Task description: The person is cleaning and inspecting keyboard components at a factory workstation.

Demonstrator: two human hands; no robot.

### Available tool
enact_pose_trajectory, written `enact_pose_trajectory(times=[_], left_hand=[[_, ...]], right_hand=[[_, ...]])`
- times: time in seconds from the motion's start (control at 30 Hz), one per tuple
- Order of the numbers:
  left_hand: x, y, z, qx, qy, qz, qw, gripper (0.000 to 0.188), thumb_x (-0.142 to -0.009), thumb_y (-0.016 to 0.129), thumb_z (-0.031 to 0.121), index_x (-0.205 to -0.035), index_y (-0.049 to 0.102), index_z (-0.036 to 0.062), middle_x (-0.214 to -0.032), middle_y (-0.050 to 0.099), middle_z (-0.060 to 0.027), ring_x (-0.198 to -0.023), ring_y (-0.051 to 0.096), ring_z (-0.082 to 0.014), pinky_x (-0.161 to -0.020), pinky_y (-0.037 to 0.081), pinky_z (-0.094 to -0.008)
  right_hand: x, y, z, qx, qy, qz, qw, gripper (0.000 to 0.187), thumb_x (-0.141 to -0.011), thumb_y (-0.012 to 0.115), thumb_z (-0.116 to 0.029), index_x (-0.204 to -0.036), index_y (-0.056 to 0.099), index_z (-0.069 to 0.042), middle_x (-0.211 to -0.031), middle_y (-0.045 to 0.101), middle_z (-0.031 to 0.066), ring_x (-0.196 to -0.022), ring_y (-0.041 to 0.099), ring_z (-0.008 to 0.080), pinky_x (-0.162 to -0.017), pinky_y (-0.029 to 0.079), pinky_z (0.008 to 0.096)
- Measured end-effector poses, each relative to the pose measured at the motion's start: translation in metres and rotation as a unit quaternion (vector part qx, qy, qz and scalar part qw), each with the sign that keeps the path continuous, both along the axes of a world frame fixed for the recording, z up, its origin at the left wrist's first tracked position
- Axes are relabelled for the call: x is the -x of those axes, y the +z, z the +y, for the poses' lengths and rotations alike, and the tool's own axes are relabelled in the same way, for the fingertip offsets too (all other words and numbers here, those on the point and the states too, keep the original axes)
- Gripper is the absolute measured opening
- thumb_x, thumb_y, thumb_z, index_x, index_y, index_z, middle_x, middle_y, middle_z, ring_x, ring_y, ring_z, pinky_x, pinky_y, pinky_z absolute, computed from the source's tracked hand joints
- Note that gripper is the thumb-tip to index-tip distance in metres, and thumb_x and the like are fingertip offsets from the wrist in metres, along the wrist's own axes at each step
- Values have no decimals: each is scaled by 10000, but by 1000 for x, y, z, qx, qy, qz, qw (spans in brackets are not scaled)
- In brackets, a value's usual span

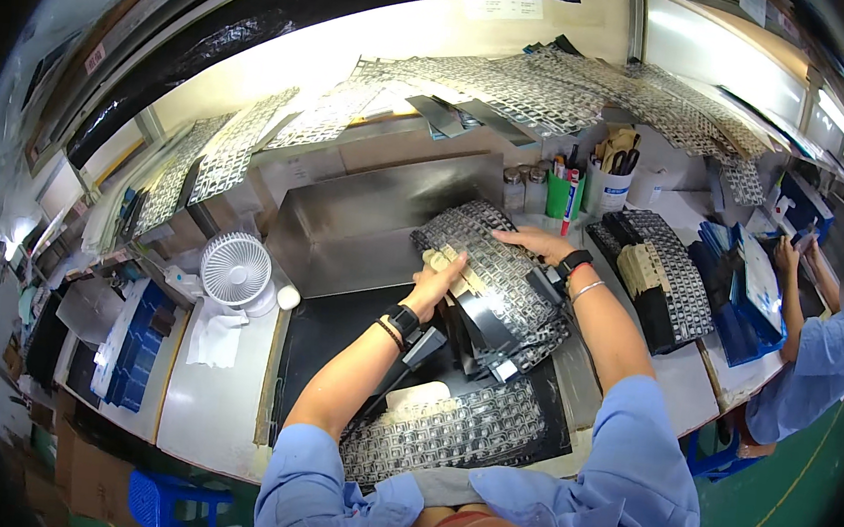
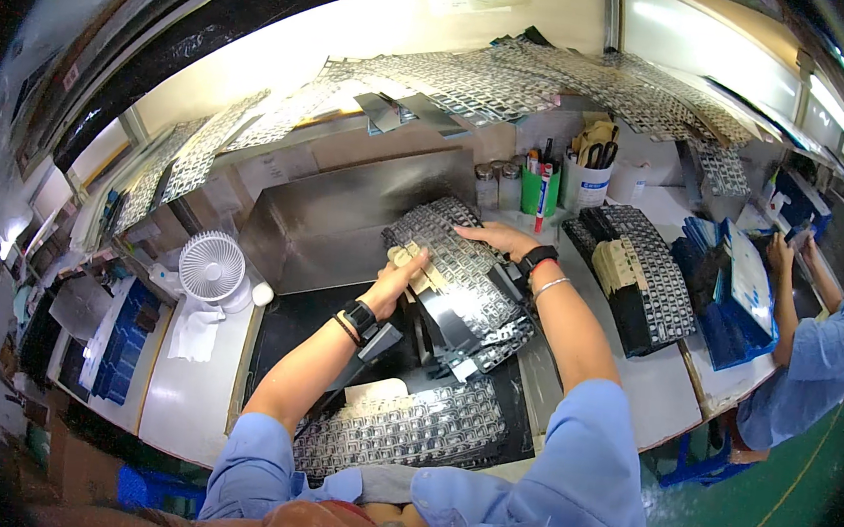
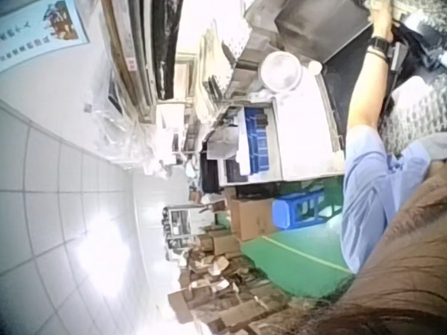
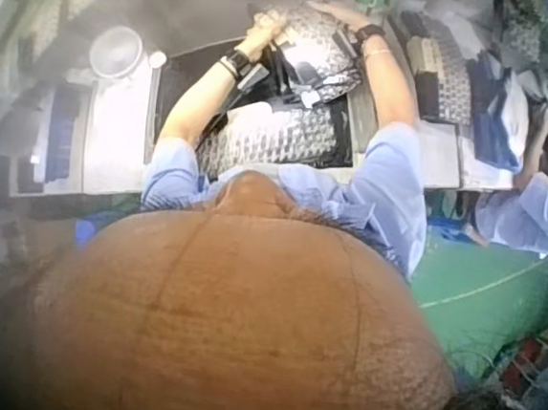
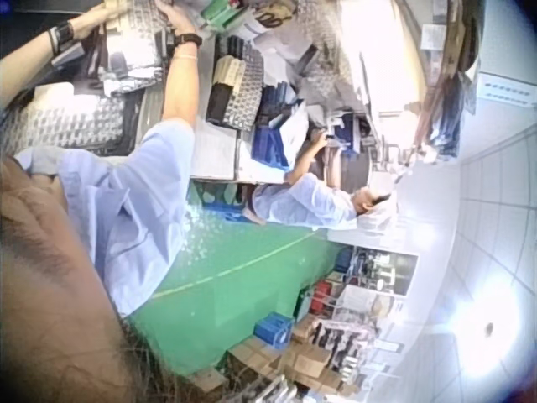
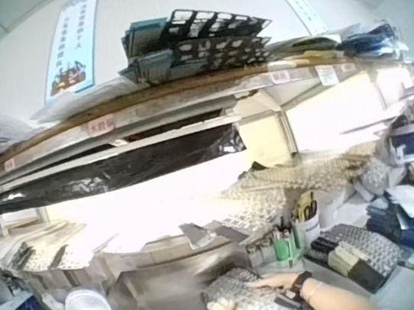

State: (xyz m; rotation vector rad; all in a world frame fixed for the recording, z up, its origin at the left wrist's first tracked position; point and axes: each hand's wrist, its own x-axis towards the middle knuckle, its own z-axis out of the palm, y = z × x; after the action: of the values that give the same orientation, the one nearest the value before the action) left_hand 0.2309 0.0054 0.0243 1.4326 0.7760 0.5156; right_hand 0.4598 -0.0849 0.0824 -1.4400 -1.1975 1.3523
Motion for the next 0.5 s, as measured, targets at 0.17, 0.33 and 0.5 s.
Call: enact_pose_trajectory(times=[0.17, 0.33, 0.5], left_hand=[[-16, 7, -13, 62, -16, -146, 987, 737, -870, 723, 349, -1401, 335, 16, -1315, 529, -80, -1212, 506, -197, -1049, 398, -367], [0, 0, -8, 33, 9, -179, 983, 720, -893, 704, 276, -1420, 285, 21, -1337, 511, -66, -1242, 476, -180, -1050, 379, -343], [-3, 25, -29, -7, 13, -276, 961, 803, -879, 717, 240, -1463, 186, 86, -1383, 455, -89, -1264, 457, -201, -1075, 369, -358]], right_hand=[[-6, -46, 22, -49, -153, -176, 971, 782, -835, 750, -373, -1412, 391, 12, -1346, 536, 141, -1196, 535, 213, -977, 448, 325], [40, 16, -2, -137, -84, -10, 987, 811, -765, 816, -308, -1361, 422, 75, -1329, 550, 196, -1183, 569, 259, -949, 476, 333], [37, 17, -12, -48, -99, 259, 960, 411, -893, 683, -258, -1203, 627, 6, -1115, 689, 102, -1015, 657, 156, -898, 527, 322]])
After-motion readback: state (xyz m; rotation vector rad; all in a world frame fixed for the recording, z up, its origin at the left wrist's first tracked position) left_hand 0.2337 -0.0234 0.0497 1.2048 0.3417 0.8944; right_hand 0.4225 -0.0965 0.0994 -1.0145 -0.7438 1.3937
